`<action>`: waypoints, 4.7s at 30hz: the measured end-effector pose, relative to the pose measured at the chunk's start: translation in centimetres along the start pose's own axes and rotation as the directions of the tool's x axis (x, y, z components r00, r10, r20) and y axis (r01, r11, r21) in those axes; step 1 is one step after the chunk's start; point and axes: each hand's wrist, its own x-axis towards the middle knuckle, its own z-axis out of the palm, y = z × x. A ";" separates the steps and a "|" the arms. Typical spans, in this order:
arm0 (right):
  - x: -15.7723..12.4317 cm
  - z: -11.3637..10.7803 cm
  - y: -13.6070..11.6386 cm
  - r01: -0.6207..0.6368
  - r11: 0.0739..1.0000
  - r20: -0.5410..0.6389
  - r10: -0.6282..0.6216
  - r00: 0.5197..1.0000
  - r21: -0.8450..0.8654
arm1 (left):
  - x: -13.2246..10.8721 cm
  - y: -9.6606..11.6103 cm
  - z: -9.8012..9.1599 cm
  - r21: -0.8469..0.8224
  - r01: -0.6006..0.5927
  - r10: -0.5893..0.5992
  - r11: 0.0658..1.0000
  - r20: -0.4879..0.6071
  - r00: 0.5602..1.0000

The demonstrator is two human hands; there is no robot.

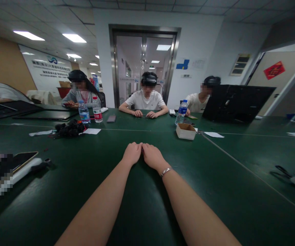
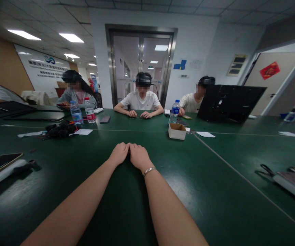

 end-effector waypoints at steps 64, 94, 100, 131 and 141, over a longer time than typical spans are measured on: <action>-18.4 -10.9 22.8 -0.902 0.320 -0.145 0.917 0.372 -0.288 | -14.0 -23.2 -19.3 0.511 0.319 -0.312 0.798 -0.102 0.944; -16.2 -11.2 19.2 -0.813 0.470 -0.324 0.753 0.573 -0.344 | -8.2 -14.1 -13.3 0.271 0.133 -0.144 0.953 0.022 0.989; -11.4 -10.5 13.9 -0.682 0.666 -0.446 0.533 0.719 -0.304 | -3.6 -6.8 -6.3 -0.079 0.017 -0.015 0.997 0.023 1.000; -0.3 1.7 2.2 -0.187 0.721 -0.136 0.364 0.921 0.668 | 0.2 -1.6 0.5 -0.867 0.048 -0.188 0.496 -0.053 0.981; -0.5 1.5 2.2 -0.179 0.783 -0.116 0.304 0.946 0.595 | 0.2 -1.5 -0.2 -0.813 0.009 0.011 0.582 0.019 1.000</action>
